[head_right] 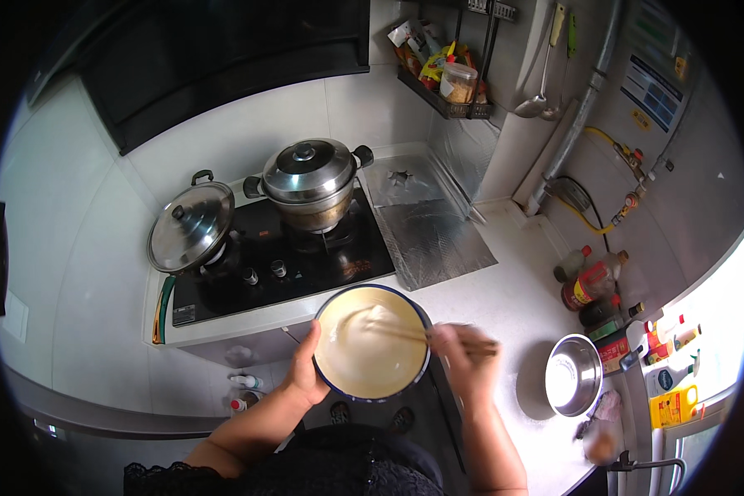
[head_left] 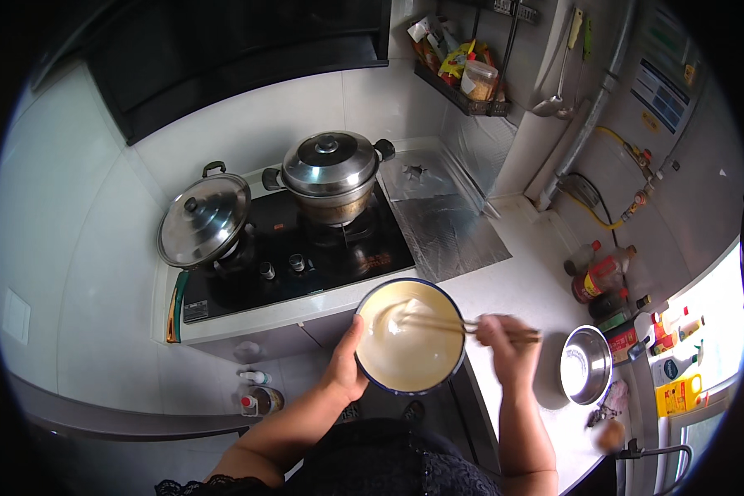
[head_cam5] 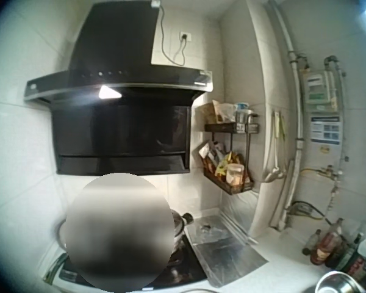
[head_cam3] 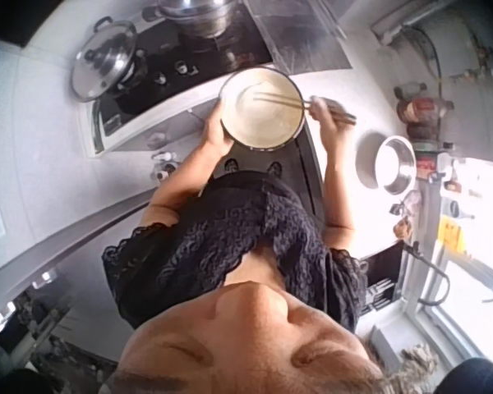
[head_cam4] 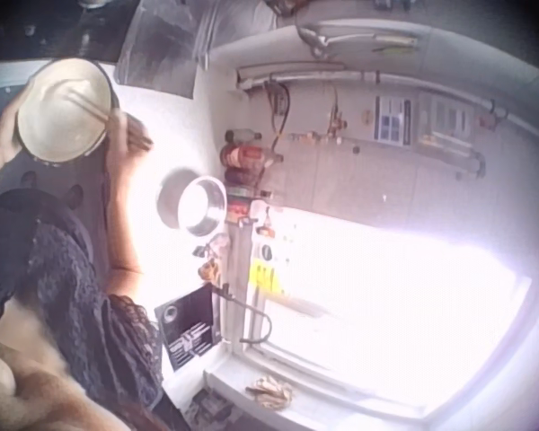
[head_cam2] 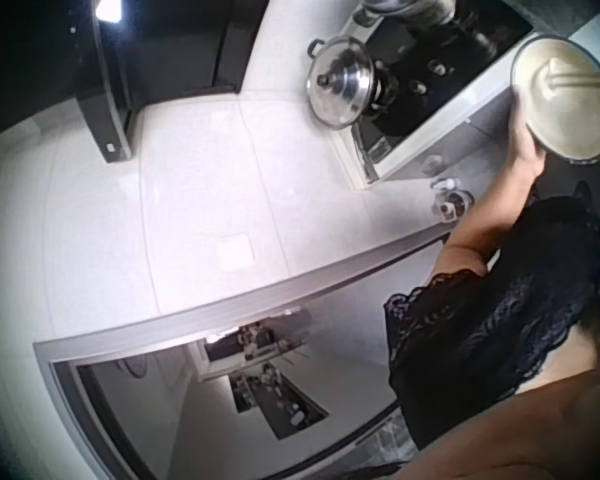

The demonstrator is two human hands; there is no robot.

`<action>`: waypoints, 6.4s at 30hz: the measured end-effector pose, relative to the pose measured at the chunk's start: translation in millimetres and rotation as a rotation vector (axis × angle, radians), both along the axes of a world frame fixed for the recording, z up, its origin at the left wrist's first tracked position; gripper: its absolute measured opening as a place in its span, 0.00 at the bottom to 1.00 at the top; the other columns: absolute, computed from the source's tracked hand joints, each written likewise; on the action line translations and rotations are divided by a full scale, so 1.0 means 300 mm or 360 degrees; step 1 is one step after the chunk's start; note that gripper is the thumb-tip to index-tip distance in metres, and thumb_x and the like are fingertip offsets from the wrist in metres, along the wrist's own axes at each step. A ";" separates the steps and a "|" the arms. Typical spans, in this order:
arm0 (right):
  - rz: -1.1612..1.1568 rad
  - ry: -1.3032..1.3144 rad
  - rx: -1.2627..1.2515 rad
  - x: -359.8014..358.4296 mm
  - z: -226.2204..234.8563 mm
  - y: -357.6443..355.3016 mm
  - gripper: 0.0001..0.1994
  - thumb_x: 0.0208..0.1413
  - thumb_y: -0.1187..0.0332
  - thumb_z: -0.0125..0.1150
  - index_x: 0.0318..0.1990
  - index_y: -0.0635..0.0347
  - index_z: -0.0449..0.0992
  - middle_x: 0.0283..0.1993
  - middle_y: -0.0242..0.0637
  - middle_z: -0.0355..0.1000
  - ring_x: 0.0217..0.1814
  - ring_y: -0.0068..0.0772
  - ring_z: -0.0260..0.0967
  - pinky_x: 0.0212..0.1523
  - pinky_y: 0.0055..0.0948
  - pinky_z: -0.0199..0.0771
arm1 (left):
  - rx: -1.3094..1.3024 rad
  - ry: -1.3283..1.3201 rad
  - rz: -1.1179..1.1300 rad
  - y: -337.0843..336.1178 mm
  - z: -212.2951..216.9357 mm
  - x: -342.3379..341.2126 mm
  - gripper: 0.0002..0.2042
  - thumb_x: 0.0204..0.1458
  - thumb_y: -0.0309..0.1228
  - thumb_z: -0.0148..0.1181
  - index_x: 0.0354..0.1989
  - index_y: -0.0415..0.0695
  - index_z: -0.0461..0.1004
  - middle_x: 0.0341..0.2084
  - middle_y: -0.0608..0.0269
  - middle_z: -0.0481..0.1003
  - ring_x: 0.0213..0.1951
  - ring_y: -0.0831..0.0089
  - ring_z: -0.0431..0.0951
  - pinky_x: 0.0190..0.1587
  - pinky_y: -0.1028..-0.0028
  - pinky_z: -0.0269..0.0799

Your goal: The person stirs a white liquid in a bowl with chopsticks, then places the bowl on a cutting board and opens the refrigerator. The person also briefly lifts a pot lid on the stove.

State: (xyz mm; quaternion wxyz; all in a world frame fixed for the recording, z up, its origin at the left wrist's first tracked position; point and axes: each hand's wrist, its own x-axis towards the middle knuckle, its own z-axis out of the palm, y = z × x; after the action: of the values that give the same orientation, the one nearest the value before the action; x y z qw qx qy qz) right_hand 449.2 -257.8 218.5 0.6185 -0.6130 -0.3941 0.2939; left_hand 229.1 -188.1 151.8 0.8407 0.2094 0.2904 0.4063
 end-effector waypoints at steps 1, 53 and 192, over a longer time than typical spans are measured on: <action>0.0218 0.0081 0.0047 -0.023 0.000 -0.008 0.09 0.53 0.71 0.65 0.30 0.71 0.78 0.22 0.36 0.74 0.24 0.23 0.70 0.27 0.22 0.72 | 0.0000 -0.0038 -0.0005 0.001 -0.005 -0.001 0.35 0.56 0.57 0.49 0.62 0.39 0.59 0.57 0.53 0.67 0.59 0.61 0.66 0.61 0.62 0.61; -0.0186 0.0099 -0.0169 0.151 0.013 -0.053 0.11 0.53 0.69 0.65 0.30 0.73 0.77 0.20 0.39 0.72 0.18 0.25 0.70 0.20 0.22 0.72 | 0.0009 -0.0104 -0.0138 -0.007 -0.010 0.028 0.35 0.56 0.57 0.49 0.62 0.40 0.59 0.57 0.52 0.67 0.58 0.61 0.67 0.60 0.62 0.63; -0.0127 0.0181 -0.0142 0.123 -0.092 -0.017 0.10 0.54 0.70 0.64 0.32 0.72 0.78 0.24 0.40 0.75 0.25 0.25 0.74 0.27 0.22 0.76 | 0.0050 0.0048 0.0004 0.034 -0.041 0.003 0.34 0.57 0.57 0.48 0.60 0.40 0.62 0.55 0.55 0.68 0.58 0.63 0.68 0.59 0.64 0.63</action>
State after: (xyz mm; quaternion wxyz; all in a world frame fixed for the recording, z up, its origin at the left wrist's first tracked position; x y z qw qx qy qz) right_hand 486.0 -263.0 191.0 0.6233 -0.6373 -0.3202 0.3207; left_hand 230.1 -178.0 139.4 0.8323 0.2282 0.2969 0.4088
